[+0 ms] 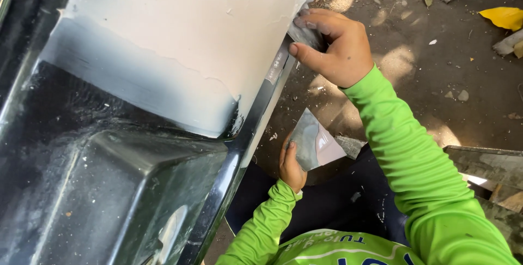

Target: The person scoops a white paste from a container using a putty knife and applies it to the front bumper of a black car. They spread the filler over a damaged area and smooth it out with the tool.

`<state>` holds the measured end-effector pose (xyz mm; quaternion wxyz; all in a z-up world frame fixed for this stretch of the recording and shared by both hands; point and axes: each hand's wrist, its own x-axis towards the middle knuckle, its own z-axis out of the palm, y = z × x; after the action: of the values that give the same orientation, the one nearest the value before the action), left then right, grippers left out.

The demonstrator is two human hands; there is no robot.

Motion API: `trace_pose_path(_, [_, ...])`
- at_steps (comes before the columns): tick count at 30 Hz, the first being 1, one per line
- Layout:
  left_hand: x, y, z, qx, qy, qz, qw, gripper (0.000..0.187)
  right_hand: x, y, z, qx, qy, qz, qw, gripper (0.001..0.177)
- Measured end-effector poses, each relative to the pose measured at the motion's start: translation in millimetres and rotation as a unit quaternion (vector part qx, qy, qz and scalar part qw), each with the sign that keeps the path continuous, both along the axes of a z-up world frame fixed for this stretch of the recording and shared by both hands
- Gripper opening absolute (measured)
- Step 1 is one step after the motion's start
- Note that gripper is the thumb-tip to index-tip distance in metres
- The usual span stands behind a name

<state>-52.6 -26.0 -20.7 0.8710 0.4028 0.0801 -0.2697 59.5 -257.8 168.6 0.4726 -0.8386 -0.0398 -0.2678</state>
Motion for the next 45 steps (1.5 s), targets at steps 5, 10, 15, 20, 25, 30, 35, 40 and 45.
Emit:
trace_pose_path(5, [-2,1,-5,0.0,0.0,-0.013,1.0,0.049,-4,-9,-2,-0.015,0.012,0.012,1.0,0.044])
trace_pose_path(10, [-2,1,-2,0.001,-0.014,-0.021,1.0,0.049,-18,-22,0,0.001,0.045,0.02,0.999,0.04])
trace_pose_path(15, [-6,3,-2,0.008,-0.004,-0.026,1.0,0.048,-12,-24,0,-0.003,0.02,-0.001,1.0,0.035])
trace_pose_path(20, [-4,3,5,0.012,-0.013,-0.035,0.999,0.049,1,-15,0,-0.095,0.001,-0.027,0.995,0.031])
trace_pose_path(25, [0,8,3,0.006,-0.011,-0.037,0.999,0.05,-5,-7,9,-0.112,0.057,-0.072,0.989,0.026])
trace_pose_path(30, [-1,10,0,0.032,-0.017,-0.032,0.999,0.049,0,4,2,-0.105,-0.01,-0.076,0.992,0.026])
trace_pose_path(35, [-2,10,-2,0.048,-0.028,-0.033,0.998,0.049,11,5,-2,-0.136,-0.005,-0.071,0.988,0.025])
trace_pose_path(40, [-2,15,-4,0.037,-0.02,-0.036,0.998,0.049,2,11,14,-0.161,0.033,-0.072,0.984,0.026])
trace_pose_path(45, [-5,19,-8,0.023,0.008,-0.029,0.999,0.049,6,29,19,-0.198,0.001,-0.097,0.975,0.024])
